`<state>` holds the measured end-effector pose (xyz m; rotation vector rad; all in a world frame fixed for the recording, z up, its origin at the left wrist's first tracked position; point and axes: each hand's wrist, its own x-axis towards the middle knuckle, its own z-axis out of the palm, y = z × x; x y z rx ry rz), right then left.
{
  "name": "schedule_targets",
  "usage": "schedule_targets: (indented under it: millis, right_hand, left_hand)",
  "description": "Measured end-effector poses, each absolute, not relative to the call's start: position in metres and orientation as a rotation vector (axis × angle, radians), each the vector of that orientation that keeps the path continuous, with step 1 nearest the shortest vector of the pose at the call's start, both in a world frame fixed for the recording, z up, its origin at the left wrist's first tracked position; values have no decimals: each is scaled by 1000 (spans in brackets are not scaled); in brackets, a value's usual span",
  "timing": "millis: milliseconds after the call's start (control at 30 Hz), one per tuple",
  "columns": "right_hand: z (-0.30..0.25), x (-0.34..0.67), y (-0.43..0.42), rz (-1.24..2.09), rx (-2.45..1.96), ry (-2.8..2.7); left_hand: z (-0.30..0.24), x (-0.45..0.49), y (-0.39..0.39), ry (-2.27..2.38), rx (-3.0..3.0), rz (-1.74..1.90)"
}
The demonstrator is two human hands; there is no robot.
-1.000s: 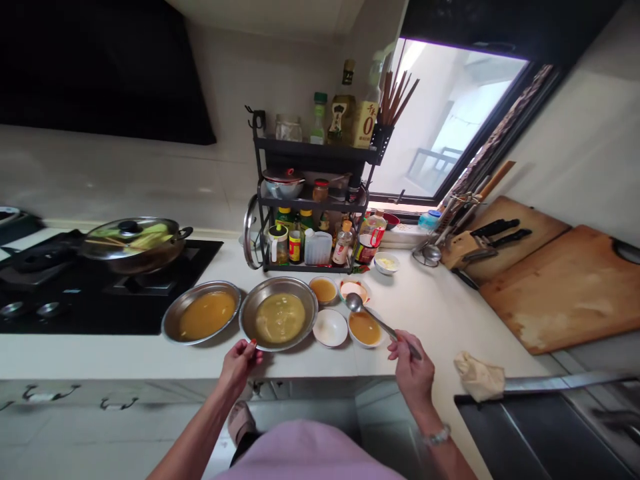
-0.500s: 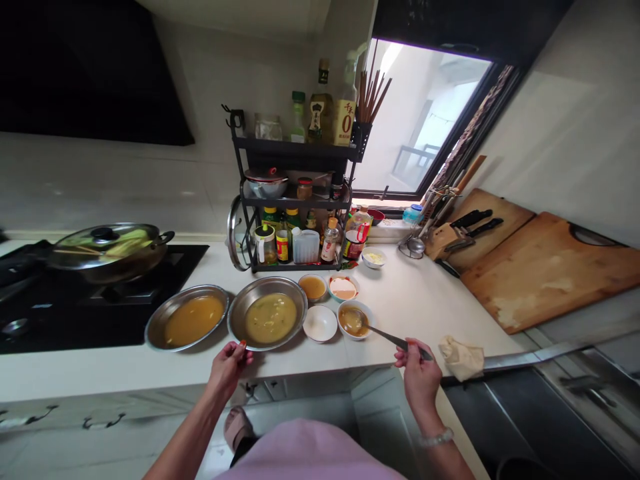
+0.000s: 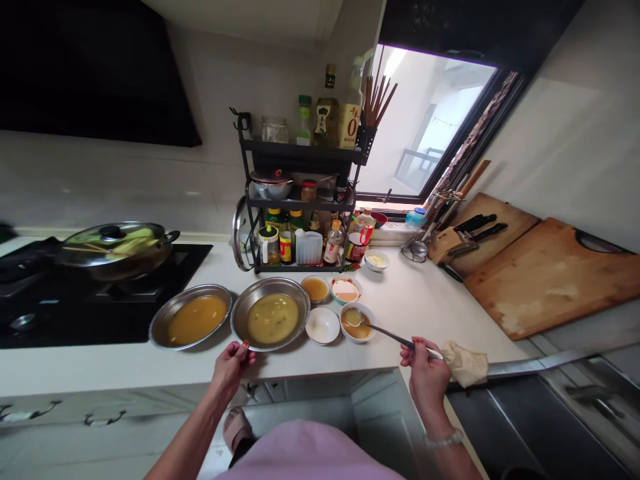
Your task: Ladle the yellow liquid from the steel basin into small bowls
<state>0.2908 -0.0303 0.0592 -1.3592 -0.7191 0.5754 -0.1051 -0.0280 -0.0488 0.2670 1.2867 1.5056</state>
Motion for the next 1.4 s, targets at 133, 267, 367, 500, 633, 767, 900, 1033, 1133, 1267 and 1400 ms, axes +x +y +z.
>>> schedule_targets:
  millis: [133,267,367,500,633,767,900,1033,1133,1267,1400]
  right_hand:
    - [66,279,-24,624,-1320,-724]
    - [72,255,-12,718,-1234,-757]
    - [73,230,-2,796,-1187,-814]
    - [67,196,8,856,-1160,-970]
    - [59,176,6,788,-1023,-1254]
    - [62,176,-3,625,-783,-1555]
    - [72,191,-11,471,-692,-1682]
    - [72,222,-13,411,-880,-1502]
    - [63,252,-17,364,-1126,-1369]
    - [48,281,-28,363,-1344,-1320]
    - [38,288,-37,435,-1442,-1258]
  left_hand:
    - [-51,-105,-28,1276,270,1511]
    - [-51,-105,-28,1276,275,1500]
    - [-48,-104,-28,1280,279,1503]
    - [-43,-101,-28,1281,282,1506]
    - [-39,-100,-28,1291,274,1503]
    - [-41,-100,-28,1300,285,1506]
    - [-46,-102,-29,1291,314,1500]
    - [-51,-105,-29,1274,304,1504]
    - [-52,-105,-28,1273,284,1502]
    - [-53,-106,-28,1271,283,1504]
    - [-54,-107,-28,1268,273,1496]
